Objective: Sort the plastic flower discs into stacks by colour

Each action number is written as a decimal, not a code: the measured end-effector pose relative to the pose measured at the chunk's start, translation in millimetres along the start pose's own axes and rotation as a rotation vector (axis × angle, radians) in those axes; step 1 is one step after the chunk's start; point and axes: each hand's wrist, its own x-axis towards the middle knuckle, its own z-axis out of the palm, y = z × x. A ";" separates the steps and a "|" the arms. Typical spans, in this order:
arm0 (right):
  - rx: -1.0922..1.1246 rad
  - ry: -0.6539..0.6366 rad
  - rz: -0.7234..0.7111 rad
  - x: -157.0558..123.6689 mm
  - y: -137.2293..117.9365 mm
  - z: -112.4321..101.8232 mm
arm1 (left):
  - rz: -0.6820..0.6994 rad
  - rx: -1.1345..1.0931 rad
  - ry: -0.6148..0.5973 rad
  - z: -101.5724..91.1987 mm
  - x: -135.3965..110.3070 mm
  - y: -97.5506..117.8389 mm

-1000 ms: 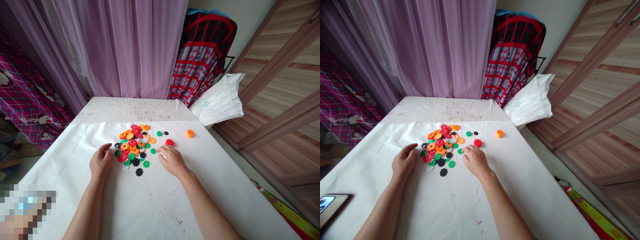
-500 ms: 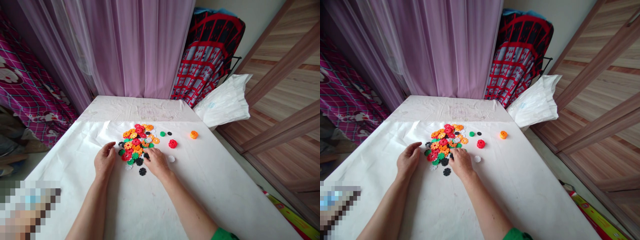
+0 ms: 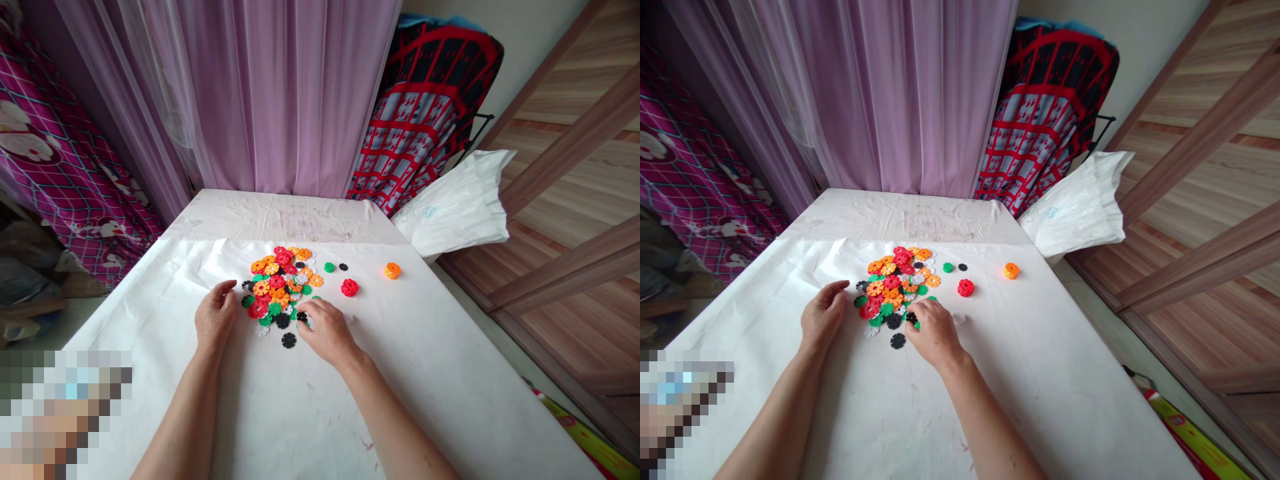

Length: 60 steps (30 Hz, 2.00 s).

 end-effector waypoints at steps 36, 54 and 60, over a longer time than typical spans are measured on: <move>-0.109 0.043 0.130 -0.6 24.7 -1.2 | 0.013 -0.013 -0.002 0.7 -0.6 -2.4; -0.011 -0.092 -0.036 -8.7 -13.2 -0.5 | 0.023 -0.008 -0.002 1.4 -0.4 -2.8; -0.074 -0.098 -0.025 -5.4 -2.5 -13.6 | 0.039 -0.010 0.009 2.6 0.4 -4.6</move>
